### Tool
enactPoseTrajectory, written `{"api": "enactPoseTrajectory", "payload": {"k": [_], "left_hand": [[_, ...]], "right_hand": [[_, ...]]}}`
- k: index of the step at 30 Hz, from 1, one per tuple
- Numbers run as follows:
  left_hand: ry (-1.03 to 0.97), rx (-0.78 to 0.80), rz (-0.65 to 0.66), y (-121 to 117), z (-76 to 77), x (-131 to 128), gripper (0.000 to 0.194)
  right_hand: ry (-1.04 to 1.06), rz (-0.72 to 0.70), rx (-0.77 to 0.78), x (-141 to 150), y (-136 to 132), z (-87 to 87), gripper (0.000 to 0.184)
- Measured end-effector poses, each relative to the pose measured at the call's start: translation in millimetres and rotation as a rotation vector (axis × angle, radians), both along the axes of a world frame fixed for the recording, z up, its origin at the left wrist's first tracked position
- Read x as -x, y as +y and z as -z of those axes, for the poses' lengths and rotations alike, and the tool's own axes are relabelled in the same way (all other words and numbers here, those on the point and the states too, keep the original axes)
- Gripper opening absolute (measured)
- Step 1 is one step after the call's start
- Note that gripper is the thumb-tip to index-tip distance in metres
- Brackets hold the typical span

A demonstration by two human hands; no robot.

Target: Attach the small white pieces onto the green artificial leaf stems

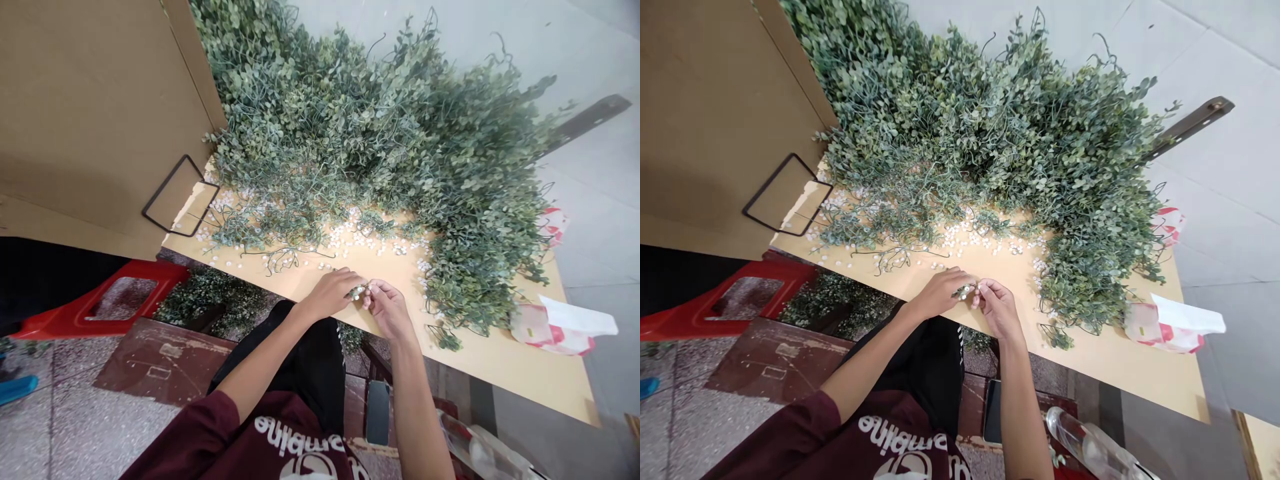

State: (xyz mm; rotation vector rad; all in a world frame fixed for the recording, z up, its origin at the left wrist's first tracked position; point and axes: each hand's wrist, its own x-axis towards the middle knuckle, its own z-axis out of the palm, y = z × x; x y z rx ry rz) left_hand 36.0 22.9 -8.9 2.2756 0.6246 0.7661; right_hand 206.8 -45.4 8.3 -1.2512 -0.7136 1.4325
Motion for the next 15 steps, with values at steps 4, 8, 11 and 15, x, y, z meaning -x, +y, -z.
{"api": "enactPoseTrajectory", "payload": {"k": [4, 8, 11, 15], "left_hand": [[0.015, 0.012, -0.017, 0.9, 1.3, -0.8, 0.01], [0.011, 0.017, -0.013, 0.7, 1.5, -1.5, 0.012], [-0.009, 0.031, -0.006, 0.3, 1.5, -1.7, 0.012], [-0.014, 0.036, -0.006, -0.1, 0.2, -1.8, 0.01]], "right_hand": [[-0.041, -0.049, 0.007, 3.3, 0.2, -3.8, 0.029], [-0.061, -0.007, 0.004, 7.3, -0.6, -4.8, 0.033], [-0.066, -0.006, 0.01, 8.3, -1.2, -5.1, 0.034], [-0.064, -0.028, 0.019, 7.4, -0.9, -4.6, 0.034]]}}
